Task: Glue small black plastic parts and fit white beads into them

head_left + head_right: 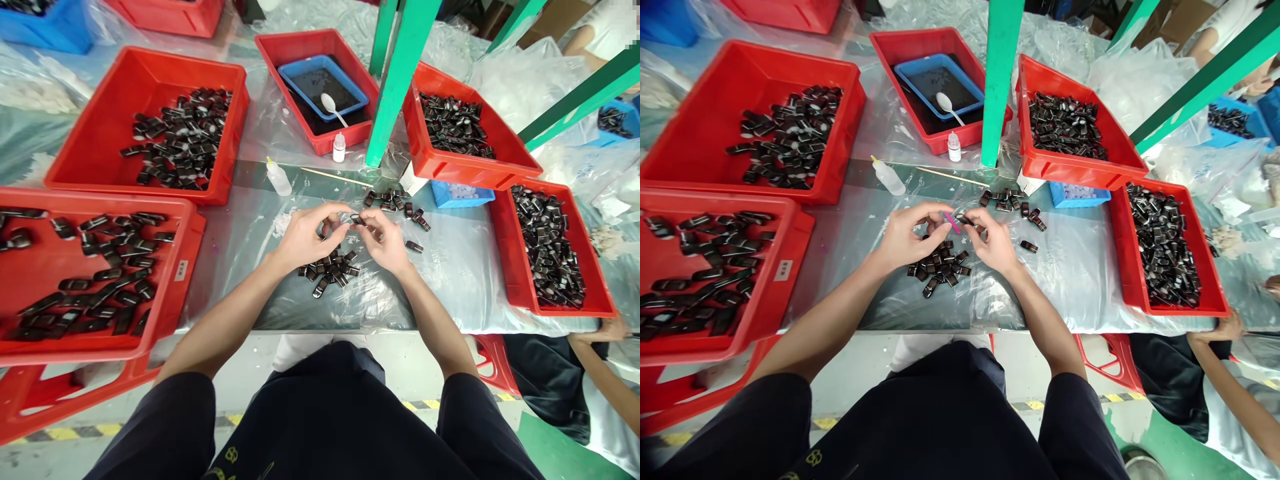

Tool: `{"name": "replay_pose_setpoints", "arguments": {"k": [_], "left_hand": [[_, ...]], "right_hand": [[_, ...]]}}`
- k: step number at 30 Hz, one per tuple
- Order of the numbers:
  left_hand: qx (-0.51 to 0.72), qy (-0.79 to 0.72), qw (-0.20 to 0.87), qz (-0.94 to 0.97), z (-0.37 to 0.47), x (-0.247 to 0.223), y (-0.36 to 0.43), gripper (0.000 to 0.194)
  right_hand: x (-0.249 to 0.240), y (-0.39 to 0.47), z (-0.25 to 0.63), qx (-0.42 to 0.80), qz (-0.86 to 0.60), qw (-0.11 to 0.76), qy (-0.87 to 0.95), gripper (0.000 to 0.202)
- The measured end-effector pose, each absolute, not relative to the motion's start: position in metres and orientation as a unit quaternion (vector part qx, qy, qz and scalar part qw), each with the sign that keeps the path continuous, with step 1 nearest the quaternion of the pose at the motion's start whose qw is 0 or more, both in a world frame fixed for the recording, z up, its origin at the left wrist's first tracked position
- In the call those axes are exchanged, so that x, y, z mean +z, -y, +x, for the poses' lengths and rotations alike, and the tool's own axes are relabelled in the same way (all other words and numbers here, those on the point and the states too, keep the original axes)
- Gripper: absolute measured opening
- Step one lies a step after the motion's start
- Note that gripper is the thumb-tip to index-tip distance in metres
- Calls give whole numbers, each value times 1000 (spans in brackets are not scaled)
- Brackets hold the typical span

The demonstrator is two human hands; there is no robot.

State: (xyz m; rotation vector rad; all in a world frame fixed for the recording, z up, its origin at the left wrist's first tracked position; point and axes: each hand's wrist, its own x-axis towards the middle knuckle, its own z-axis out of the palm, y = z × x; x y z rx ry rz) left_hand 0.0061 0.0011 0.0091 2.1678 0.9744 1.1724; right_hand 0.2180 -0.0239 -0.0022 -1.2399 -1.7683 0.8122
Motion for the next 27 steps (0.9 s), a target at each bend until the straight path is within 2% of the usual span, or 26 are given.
{"name": "replay_pose_setpoints", "arguments": {"k": [7, 15, 27], "left_hand": [[335, -375, 267, 822, 7, 9, -1, 30], [327, -376, 256, 828, 5, 10, -2, 31], [347, -379, 271, 814, 5, 13, -2, 22]], "right_hand": [[-13, 23, 220, 288, -508, 372, 721, 17], [-18, 20, 220, 291, -513, 371, 717, 18], [-13, 25, 218, 277, -508, 383, 720, 14]]}}
